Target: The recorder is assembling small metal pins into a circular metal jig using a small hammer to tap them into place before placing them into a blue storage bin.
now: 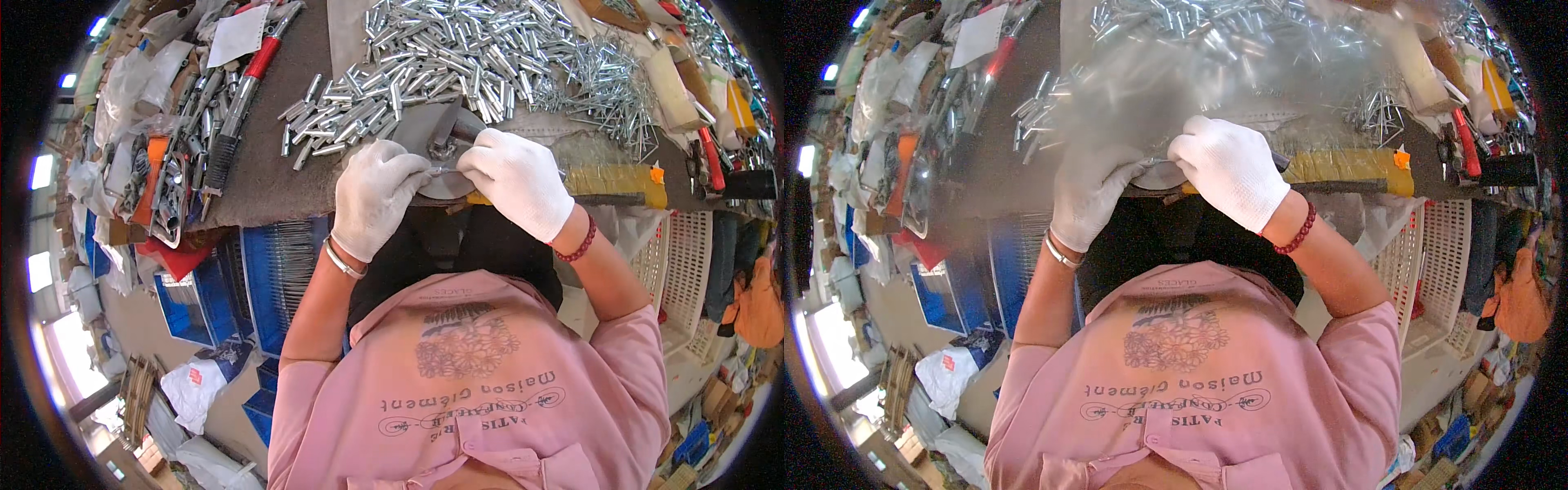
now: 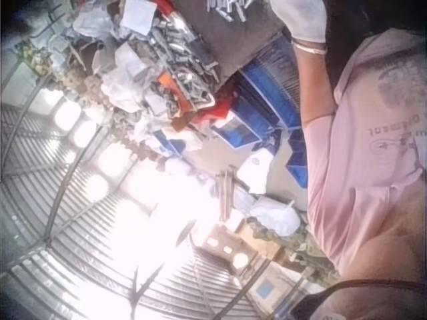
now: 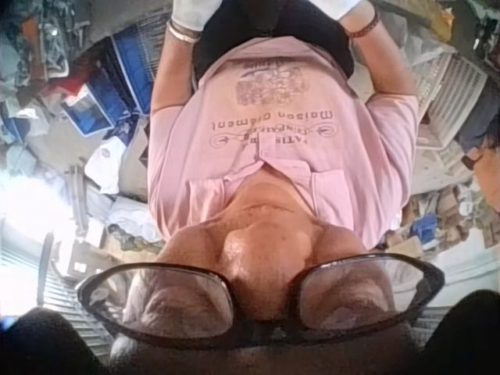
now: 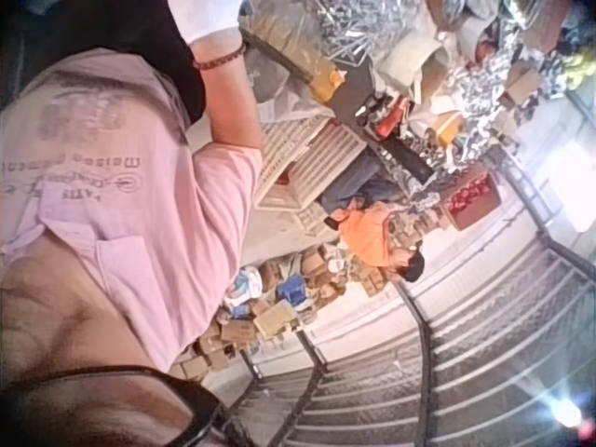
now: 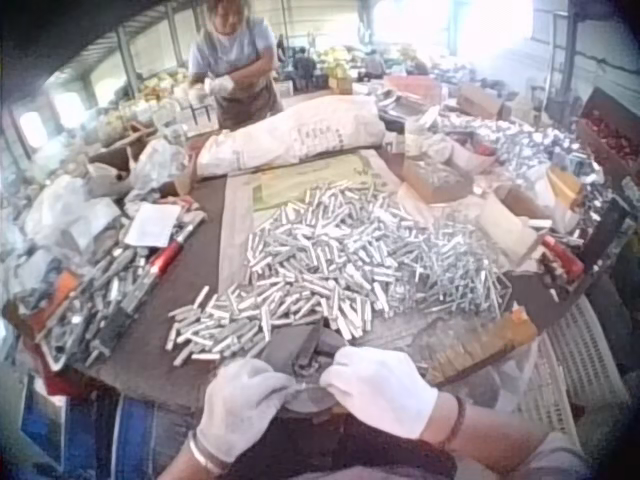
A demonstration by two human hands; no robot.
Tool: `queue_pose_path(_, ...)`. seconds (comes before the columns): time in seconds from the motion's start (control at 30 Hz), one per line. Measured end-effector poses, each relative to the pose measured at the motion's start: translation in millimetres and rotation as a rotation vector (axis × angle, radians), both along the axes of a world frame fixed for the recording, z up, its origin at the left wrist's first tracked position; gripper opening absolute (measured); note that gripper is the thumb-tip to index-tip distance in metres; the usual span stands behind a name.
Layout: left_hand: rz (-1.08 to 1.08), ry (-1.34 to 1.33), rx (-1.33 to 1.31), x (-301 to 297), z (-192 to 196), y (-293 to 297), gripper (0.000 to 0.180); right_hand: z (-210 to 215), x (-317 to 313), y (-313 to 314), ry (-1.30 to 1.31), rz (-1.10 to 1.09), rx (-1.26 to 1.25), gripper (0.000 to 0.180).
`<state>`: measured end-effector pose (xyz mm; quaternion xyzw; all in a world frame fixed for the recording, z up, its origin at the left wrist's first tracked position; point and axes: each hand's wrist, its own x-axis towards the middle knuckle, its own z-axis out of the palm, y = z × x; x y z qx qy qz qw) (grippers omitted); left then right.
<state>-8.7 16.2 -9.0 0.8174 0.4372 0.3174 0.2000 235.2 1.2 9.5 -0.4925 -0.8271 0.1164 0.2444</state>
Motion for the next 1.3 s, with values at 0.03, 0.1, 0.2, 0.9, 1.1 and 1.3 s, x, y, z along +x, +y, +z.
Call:
queue_pose_path(0.03,-0.004,0.005,0.031,-0.3,-1.3,-0.1,0.014,0.4,-0.4,0.5,0.014,0.016,0.007,0.007)
queue_pose_path(0.1,-0.003,-0.004,0.026,-0.3,-3.5,-1.2,0.015,-0.9,-0.6,1.6,0.017,0.033,0.000,0.007)
queue_pose_path(0.2,-0.021,-0.036,0.015,1.8,-9.2,-3.4,0.018,-3.5,-0.7,0.6,-0.014,0.064,0.024,0.007)
queue_pose_path(0.9,0.003,-0.055,0.058,4.4,4.4,-12.2,0.018,-23.7,105.4,24.0,-0.121,-0.501,0.098,0.008)
queue_pose_path(1.1,-0.001,-0.063,0.029,3.8,3.3,-11.6,0.019,-24.3,110.7,20.0,-0.054,-0.542,0.082,0.009)
queue_pose_path(1.3,-0.005,-0.068,0.041,4.8,3.6,-9.9,0.020,-21.6,102.7,25.1,-0.092,-0.581,0.031,0.009)
